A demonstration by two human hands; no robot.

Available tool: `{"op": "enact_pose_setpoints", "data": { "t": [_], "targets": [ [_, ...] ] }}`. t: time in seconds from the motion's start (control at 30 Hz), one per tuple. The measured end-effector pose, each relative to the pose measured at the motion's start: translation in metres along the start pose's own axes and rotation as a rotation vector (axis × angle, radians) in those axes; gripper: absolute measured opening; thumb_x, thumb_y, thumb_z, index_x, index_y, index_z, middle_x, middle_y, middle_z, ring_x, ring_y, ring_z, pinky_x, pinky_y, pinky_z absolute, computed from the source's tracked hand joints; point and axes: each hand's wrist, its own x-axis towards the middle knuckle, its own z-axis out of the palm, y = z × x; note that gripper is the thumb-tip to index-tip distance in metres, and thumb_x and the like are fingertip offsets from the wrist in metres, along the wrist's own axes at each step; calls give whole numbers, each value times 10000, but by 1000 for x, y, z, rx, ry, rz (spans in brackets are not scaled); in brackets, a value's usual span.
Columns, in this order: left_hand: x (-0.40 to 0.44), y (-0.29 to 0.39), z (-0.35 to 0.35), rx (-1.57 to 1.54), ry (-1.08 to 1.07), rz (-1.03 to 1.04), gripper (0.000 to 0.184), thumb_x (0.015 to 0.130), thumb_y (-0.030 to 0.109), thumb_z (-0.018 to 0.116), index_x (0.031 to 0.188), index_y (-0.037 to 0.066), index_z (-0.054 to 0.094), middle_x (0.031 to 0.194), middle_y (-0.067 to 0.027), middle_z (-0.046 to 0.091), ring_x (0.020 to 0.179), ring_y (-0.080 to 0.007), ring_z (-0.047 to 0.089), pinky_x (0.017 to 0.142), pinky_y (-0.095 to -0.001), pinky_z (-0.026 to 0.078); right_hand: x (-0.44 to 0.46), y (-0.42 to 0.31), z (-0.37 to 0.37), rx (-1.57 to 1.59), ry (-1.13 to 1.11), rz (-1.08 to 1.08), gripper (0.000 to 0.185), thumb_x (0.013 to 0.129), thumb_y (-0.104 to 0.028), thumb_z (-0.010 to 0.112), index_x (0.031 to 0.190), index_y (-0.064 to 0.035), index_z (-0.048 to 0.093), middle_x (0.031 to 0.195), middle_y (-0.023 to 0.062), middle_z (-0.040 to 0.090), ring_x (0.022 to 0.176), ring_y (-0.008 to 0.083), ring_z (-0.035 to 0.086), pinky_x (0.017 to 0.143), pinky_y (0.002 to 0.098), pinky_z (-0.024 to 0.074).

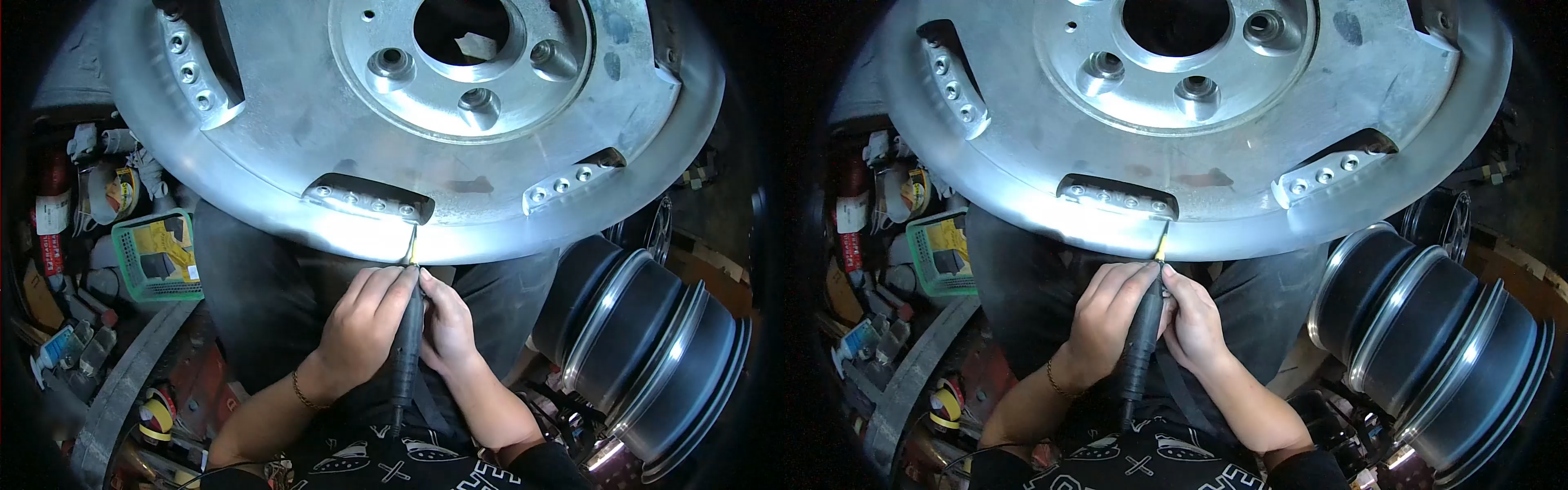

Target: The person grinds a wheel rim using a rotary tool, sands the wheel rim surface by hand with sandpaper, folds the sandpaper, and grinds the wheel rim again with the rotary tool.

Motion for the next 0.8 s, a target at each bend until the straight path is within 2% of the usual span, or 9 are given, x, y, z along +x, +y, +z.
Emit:
{"op": "enact_pose_setpoints", "data": {
  "t": [0.1,0.17,0.4,0.53,0.6,0.73,0.8],
  "targets": [
    [3,-2,3,-6,-4,-9,362,838,39,602,1177,-87,611,1062,-205,632,957,-332,622,868,-387,522,2,1,0,7,74,28,390,1062,-264,447,797,-32,613,646,80,630,515,156,576,536,275,481],
    [4,-6,8,-1,43,26,431,755,76,766,1129,-85,624,1024,-216,650,911,-361,645,813,-414,541,2,-2,0,43,135,36,400,1063,-262,445,785,-32,617,640,83,628,517,160,580,537,271,483],
    [7,-7,5,2,-7,34,403,786,65,701,1147,-92,617,1044,-231,635,942,-367,635,831,-418,536,5,-2,-1,20,101,21,391,1062,-259,447,797,-29,619,639,84,628,517,156,579,534,268,482],
    [10,-5,2,10,-21,35,399,798,67,681,1156,-93,611,1054,-235,631,952,-372,629,842,-420,533,5,-4,2,31,120,30,370,1059,-252,459,801,-37,615,662,54,616,543,135,567,551,257,468],
    [11,-3,0,30,-44,17,363,835,40,591,1170,-99,609,1064,-212,627,973,-334,621,885,-393,526,6,-4,3,31,116,33,365,1058,-250,464,799,-41,613,671,43,611,553,128,563,558,253,462],
    [8,-4,3,59,-42,12,364,841,49,590,1173,-99,606,1058,-208,626,964,-330,622,884,-392,526,8,-2,1,12,119,35,355,1058,-244,466,796,-51,608,678,32,605,563,119,555,562,251,453],
    [9,-5,4,27,-16,6,401,794,70,690,1152,-89,607,1059,-228,631,954,-367,628,856,-419,533,8,-1,0,9,112,33,355,1060,-243,462,797,-52,607,669,35,604,558,119,553,558,253,452]
  ]
}}
